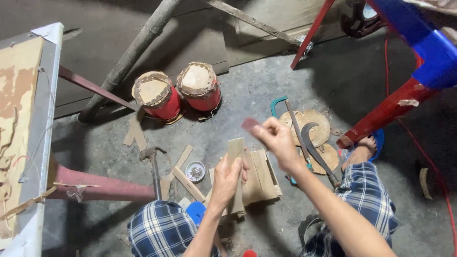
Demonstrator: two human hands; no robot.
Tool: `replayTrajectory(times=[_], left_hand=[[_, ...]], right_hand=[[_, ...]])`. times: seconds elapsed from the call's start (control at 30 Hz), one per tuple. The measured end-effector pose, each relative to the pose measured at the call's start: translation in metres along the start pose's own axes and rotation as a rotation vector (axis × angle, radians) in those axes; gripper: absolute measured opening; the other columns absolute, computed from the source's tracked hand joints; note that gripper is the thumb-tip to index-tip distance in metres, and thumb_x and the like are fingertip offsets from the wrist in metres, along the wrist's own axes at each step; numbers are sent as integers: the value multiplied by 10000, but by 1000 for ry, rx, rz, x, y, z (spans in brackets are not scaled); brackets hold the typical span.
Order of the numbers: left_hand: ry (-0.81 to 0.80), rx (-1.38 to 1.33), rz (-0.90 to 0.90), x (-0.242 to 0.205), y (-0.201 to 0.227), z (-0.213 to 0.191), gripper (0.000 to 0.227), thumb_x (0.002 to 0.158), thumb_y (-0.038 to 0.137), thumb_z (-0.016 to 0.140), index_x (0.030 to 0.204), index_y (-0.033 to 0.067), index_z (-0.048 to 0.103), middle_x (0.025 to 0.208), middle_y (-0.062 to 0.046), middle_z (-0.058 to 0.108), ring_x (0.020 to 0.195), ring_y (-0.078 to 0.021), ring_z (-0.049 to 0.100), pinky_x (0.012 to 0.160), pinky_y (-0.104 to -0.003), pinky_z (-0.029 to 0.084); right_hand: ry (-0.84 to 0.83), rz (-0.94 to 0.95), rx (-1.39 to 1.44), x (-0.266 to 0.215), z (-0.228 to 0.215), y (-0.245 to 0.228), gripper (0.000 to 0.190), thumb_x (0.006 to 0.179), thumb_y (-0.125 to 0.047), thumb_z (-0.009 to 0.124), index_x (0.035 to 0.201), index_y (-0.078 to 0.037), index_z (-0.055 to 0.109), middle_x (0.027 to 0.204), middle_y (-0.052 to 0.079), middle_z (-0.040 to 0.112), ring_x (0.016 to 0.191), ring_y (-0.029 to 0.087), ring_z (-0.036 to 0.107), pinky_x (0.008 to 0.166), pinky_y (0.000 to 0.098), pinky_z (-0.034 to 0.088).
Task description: The person sits on the floor and sands several small wooden planks using a sanding block. They handle each plank individually, smoothing the surfaces and edges before placing them back on the floor.
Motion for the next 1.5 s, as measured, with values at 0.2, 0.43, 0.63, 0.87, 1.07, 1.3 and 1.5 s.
replayTrajectory(times=[0.2, 0.43, 0.63, 0.87, 1.07, 1.3, 1.5], left_hand=[[-16, -15, -21, -4, -22, 3, 236, 1049, 145, 495, 885, 40, 629, 566, -91, 635, 500, -154, 616, 494, -261, 558], [24, 37, 47, -2, -14, -6, 262, 1049, 167, 513, 876, 39, 664, 549, -84, 643, 489, -143, 598, 487, -256, 549], [14, 45, 50, -1, -50, -3, 174, 1050, 123, 492, 1084, 19, 628, 746, -119, 696, 579, -158, 647, 517, -284, 602], [37, 44, 98, 0, -28, -6, 180, 1038, 156, 530, 982, 54, 667, 628, -82, 674, 523, -145, 615, 508, -268, 572], [25, 53, 98, -4, -32, -4, 171, 1033, 125, 524, 967, 47, 661, 670, -85, 684, 531, -144, 620, 499, -272, 575], [26, 36, 71, -3, -48, -7, 144, 1025, 111, 536, 1043, 65, 671, 699, -79, 704, 551, -145, 627, 518, -280, 591], [42, 67, 98, -9, -26, -12, 153, 1017, 94, 529, 989, 41, 670, 684, -94, 689, 542, -151, 637, 514, -285, 577]], right_hand=[[-202, 68, -60, -3, 16, 11, 297, 754, -249, 915, 759, -59, 686, 532, 5, 557, 472, 60, 494, 384, 185, 402], [-56, 22, -20, 13, -17, 7, 312, 808, -295, 894, 747, -93, 663, 503, -7, 525, 448, 60, 480, 396, 180, 383], [-211, 23, -87, -8, 21, 3, 345, 771, -299, 911, 696, -76, 659, 452, 23, 539, 423, 71, 500, 378, 198, 364], [-170, 27, -4, -6, 8, -18, 307, 777, -241, 910, 699, -88, 656, 473, 1, 526, 442, 55, 501, 388, 175, 387], [-248, 40, -67, 4, 6, 1, 299, 758, -209, 905, 677, -82, 648, 485, -30, 491, 468, 33, 465, 396, 177, 351], [-258, 53, 12, -12, 22, -16, 298, 761, -229, 926, 681, -95, 671, 475, -25, 523, 478, 35, 477, 413, 168, 346], [-176, 63, -75, 10, -11, 1, 322, 777, -232, 899, 656, -107, 627, 466, -40, 455, 452, 31, 427, 404, 174, 310]])
Point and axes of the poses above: each hand's wrist, its own x-axis towards the middle knuckle, its own z-axis out of the palm, y = z × x, the point moved 9 cm from there along x, towards the middle knuckle
